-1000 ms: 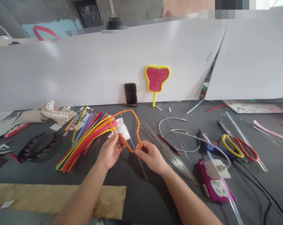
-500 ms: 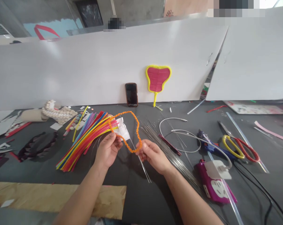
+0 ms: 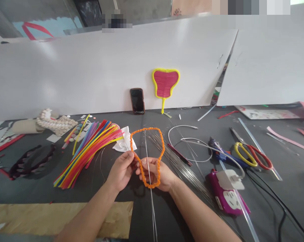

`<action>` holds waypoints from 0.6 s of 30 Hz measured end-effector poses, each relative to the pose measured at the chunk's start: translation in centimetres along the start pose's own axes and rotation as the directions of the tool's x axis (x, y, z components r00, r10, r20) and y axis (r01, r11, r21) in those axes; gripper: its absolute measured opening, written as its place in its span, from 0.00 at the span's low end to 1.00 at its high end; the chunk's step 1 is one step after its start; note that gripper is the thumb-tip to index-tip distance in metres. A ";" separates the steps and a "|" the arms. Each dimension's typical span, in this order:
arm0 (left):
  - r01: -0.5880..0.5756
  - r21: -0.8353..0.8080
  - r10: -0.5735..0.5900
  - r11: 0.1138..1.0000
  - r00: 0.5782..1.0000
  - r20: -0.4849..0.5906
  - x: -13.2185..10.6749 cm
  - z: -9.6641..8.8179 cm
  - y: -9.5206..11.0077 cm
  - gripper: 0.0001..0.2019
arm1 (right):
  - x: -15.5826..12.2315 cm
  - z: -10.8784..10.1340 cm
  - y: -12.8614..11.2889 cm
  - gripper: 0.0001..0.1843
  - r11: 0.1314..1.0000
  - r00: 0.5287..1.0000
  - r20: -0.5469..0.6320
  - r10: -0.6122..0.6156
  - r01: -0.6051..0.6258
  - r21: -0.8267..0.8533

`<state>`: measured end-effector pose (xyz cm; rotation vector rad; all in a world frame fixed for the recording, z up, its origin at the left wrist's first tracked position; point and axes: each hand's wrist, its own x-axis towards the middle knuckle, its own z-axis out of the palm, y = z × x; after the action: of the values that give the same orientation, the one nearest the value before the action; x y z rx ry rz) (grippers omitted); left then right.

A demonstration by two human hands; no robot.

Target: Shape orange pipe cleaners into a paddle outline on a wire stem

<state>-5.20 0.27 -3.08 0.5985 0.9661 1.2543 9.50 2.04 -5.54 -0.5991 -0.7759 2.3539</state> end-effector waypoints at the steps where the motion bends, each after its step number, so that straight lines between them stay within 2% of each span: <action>1: -0.004 0.006 0.004 1.000 1.000 -0.002 0.0 0.0 0.0 0.10 | 0.1 -0.1 0.1 0.13 1.000 1.000 0.010 0.003 -0.003 0.014; 6: -0.029 0.035 0.030 0.999 0.999 -0.017 -0.1 0.1 -0.1 0.12 | 0.4 -0.4 0.2 0.12 0.999 0.999 0.034 -0.005 0.003 0.035; 18: -0.069 0.070 0.075 0.995 0.993 -0.086 -0.4 0.7 -0.3 0.14 | 0.6 -0.3 -0.1 0.14 0.999 0.999 -0.013 0.032 -0.032 -0.026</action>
<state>-4.50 -0.06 -2.87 0.6391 1.0721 1.3254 9.29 2.59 -5.80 -0.6414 -0.7975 2.3699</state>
